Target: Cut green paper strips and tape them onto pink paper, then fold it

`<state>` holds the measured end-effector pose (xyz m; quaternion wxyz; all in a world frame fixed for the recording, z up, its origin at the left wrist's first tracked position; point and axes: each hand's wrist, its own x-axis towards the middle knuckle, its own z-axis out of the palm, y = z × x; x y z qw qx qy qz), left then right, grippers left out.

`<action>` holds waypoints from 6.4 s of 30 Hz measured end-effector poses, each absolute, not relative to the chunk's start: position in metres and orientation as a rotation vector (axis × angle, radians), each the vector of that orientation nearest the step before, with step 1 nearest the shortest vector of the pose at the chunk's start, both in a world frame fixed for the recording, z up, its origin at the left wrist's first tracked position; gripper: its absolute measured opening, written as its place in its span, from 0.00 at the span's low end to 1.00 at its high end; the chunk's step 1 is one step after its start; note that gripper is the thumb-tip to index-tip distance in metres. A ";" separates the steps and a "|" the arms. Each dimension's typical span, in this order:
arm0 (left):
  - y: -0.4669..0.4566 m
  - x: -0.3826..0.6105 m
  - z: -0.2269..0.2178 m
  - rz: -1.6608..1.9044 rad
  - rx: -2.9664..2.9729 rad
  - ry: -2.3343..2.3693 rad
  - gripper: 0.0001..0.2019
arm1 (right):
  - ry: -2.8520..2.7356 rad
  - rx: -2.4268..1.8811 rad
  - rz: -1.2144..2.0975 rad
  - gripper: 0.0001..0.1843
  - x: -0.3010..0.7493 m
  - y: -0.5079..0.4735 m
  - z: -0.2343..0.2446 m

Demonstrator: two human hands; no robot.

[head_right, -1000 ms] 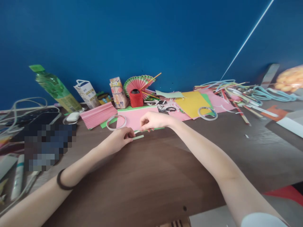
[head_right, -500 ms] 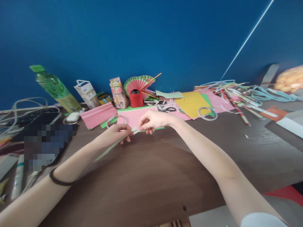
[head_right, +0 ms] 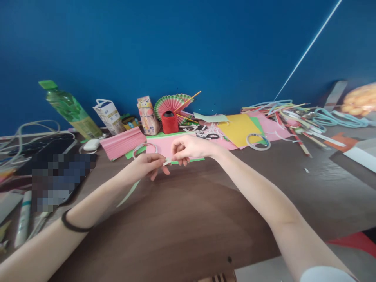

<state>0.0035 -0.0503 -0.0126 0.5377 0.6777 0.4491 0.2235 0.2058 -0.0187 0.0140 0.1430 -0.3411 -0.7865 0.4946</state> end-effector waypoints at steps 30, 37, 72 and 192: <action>-0.056 0.006 -0.007 0.492 1.547 1.001 0.13 | -2.256 -0.963 1.378 0.09 0.206 -0.018 0.014; -0.055 0.007 -0.005 0.473 1.551 1.000 0.13 | -2.265 -0.990 1.370 0.09 0.205 -0.020 0.016; -0.056 0.008 -0.011 0.483 1.546 0.966 0.13 | -2.268 -1.056 1.373 0.09 0.200 -0.023 0.017; -0.047 0.003 -0.007 0.858 1.491 1.086 0.13 | -1.995 -0.781 0.790 0.07 0.172 -0.027 -0.012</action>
